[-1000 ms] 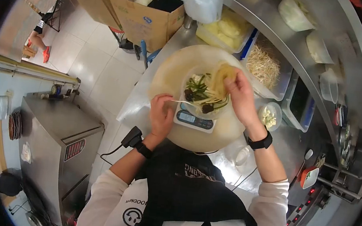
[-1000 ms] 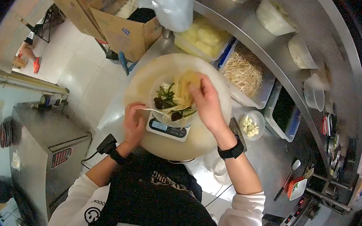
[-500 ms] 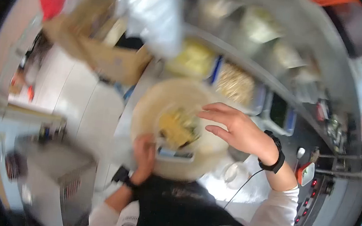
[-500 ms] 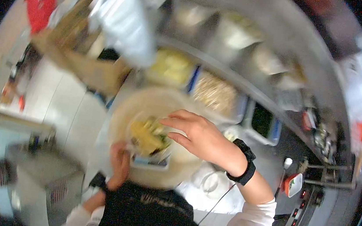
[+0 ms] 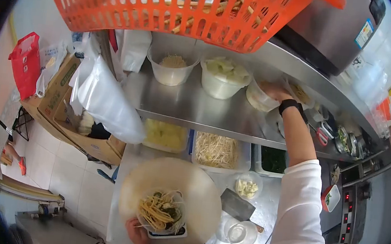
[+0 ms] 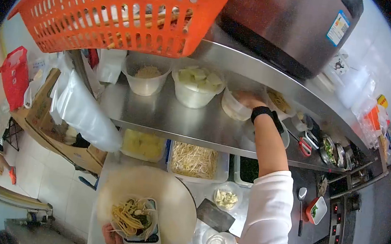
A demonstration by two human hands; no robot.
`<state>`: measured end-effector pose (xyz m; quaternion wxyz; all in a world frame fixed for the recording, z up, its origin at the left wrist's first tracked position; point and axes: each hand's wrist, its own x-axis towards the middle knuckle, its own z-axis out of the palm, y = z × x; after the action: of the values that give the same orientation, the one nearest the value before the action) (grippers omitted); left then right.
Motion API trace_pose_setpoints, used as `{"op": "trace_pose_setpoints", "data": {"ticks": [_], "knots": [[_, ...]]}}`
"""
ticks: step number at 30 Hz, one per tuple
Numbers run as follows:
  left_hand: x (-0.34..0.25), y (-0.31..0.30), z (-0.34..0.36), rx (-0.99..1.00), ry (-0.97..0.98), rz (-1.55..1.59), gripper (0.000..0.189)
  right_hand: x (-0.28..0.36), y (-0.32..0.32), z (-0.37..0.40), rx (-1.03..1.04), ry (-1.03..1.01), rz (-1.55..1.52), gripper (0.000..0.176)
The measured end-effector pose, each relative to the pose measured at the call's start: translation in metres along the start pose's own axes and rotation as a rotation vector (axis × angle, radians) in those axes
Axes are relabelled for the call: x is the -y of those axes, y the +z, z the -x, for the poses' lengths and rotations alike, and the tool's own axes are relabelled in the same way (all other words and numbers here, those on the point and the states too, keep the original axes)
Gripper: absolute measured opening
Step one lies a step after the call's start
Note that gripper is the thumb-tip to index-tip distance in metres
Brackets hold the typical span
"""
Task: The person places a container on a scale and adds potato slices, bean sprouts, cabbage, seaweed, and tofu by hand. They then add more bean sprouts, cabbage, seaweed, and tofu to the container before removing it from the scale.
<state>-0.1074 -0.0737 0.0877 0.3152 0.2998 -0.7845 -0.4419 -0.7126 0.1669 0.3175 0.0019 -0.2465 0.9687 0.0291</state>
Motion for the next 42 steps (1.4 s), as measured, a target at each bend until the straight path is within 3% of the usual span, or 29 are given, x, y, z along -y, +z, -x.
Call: {"op": "trace_pose_setpoints", "data": {"ticks": [2,3,5,6,8,11,12,14,18,20,21,22,23,24,25,26,30,31,33,36,38,42], "knots": [[-0.005,-0.001,-0.002,0.006,-0.022,0.023,0.009,-0.021,0.048,-0.030,-0.342,-0.195,-0.063,0.045],[-0.008,-0.003,-0.003,0.019,0.019,0.015,0.010,-0.007,0.030,-0.020,-0.334,-0.197,-0.069,0.045],[-0.010,-0.004,-0.001,0.034,0.053,0.003,0.010,0.045,-0.039,0.017,0.149,0.009,-0.006,0.047],[-0.009,-0.003,-0.001,0.022,0.028,0.030,0.011,0.041,-0.028,0.012,0.154,0.008,-0.007,0.047],[-0.010,-0.003,-0.001,0.008,0.007,0.057,0.012,0.022,0.006,-0.008,-0.119,-0.030,-0.217,0.043],[-0.010,-0.004,-0.002,0.017,-0.003,0.051,0.012,0.000,0.034,-0.035,-0.220,-0.027,-0.327,0.040],[-0.004,-0.003,0.000,0.017,-0.016,0.044,0.012,0.006,0.023,-0.031,-0.223,-0.033,-0.331,0.040],[-0.003,-0.004,0.002,0.013,-0.033,0.033,0.013,0.026,-0.012,-0.012,0.020,0.022,-0.282,0.040],[-0.003,-0.004,-0.001,0.031,0.001,0.062,0.013,0.019,-0.017,-0.004,0.067,0.015,-0.319,0.042],[0.006,0.000,0.003,-0.002,0.060,0.105,0.011,-0.015,-0.003,-0.011,-0.194,-0.064,-0.276,0.043],[0.007,0.002,0.002,-0.043,0.080,0.092,0.013,-0.035,0.003,-0.016,-0.346,-0.149,-0.109,0.042],[0.014,-0.003,0.003,-0.019,0.207,-0.046,0.020,-0.051,0.004,-0.032,-0.329,-0.169,0.380,0.044],[0.012,-0.003,0.005,-0.024,0.165,-0.090,0.021,-0.001,-0.031,0.022,-0.372,-0.074,-0.492,0.043],[-0.004,-0.007,0.002,-0.014,0.117,-0.050,0.019,0.010,-0.038,0.026,-0.434,-0.272,-0.516,0.037],[-0.008,-0.008,-0.002,0.031,0.037,-0.033,0.018,0.019,-0.041,0.037,-0.361,-0.153,-0.781,0.036],[-0.008,-0.009,-0.002,0.028,0.047,-0.043,0.019,0.078,-0.065,0.089,-0.289,-0.012,-1.028,0.036],[-0.009,-0.008,-0.006,0.012,0.068,0.034,0.026,0.192,-0.036,0.204,0.248,-0.354,-1.116,0.020],[-0.007,-0.008,-0.005,0.012,0.068,0.035,0.026,0.221,-0.025,0.229,0.328,-0.518,-1.027,0.014],[-0.003,-0.008,-0.005,-0.009,0.085,0.037,0.026,0.267,0.004,0.263,0.550,-0.556,-0.930,0.017],[-0.012,-0.014,-0.006,0.009,0.047,0.075,0.026,0.299,0.060,0.289,0.591,-0.560,-1.119,0.019],[-0.001,-0.014,0.002,0.020,0.053,0.076,0.025,0.301,0.072,0.292,0.290,-0.896,-0.748,0.022],[0.002,-0.014,-0.008,0.074,0.039,0.164,0.024,0.286,-0.012,0.254,0.185,-0.904,-0.739,0.024]]}}
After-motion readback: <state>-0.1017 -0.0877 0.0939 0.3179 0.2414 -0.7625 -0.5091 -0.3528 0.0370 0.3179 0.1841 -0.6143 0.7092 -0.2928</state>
